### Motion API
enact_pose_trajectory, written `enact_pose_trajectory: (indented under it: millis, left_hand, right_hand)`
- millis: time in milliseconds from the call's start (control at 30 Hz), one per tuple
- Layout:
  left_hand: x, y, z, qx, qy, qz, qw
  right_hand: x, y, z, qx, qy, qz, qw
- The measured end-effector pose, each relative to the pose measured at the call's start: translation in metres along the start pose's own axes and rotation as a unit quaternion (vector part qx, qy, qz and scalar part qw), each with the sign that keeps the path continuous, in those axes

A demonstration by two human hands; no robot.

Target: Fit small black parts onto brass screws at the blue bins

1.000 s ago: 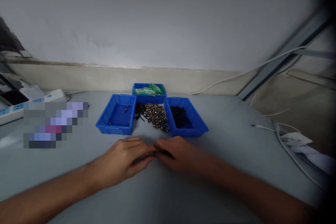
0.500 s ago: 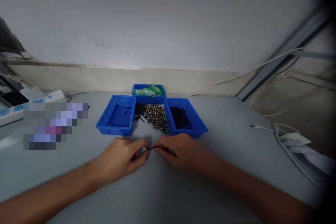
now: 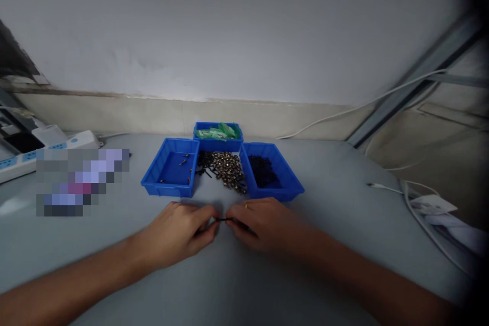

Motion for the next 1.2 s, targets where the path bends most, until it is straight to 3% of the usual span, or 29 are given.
enact_pose_trajectory:
  millis: [133, 400, 600, 767, 933, 1100, 1200]
  left_hand:
    - [0.000, 0.000, -0.005, 0.023, 0.043, -0.003, 0.999]
    - [0.017, 0.003, -0.012, 0.025, 0.108, 0.097, 0.989]
    - [0.006, 0.003, -0.014, 0.067, 0.121, 0.019, 0.990]
    - [0.008, 0.003, -0.015, 0.080, 0.110, 0.049, 0.989]
    - [0.007, 0.002, -0.015, 0.073, 0.081, 0.037, 0.993]
    - [0.000, -0.002, -0.006, 0.017, 0.036, -0.009, 0.999]
    - [0.002, -0.003, -0.003, -0.002, 0.013, 0.007, 1.000]
  right_hand:
    - [0.002, 0.000, 0.003, -0.010, -0.017, 0.011, 1.000]
    - [0.003, -0.002, 0.011, -0.047, -0.118, 0.028, 0.992]
    - [0.005, -0.004, 0.008, -0.033, -0.171, 0.010, 0.985]
    - [0.006, -0.004, 0.011, -0.038, -0.185, 0.012, 0.982]
    - [0.005, -0.003, 0.010, -0.030, -0.157, 0.006, 0.987]
    - [0.004, -0.002, 0.003, -0.023, -0.068, 0.032, 0.997]
    - [-0.002, -0.002, -0.001, -0.018, -0.038, 0.016, 0.999]
Point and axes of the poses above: each hand's wrist, its own y-axis away from the middle knuckle, its own z-axis out of the palm, x = y × z, the point moved 5 cm from there along -y, towards the middle knuckle, and after that the axes turned 8 degrees about -y, right-handed, at the moved point
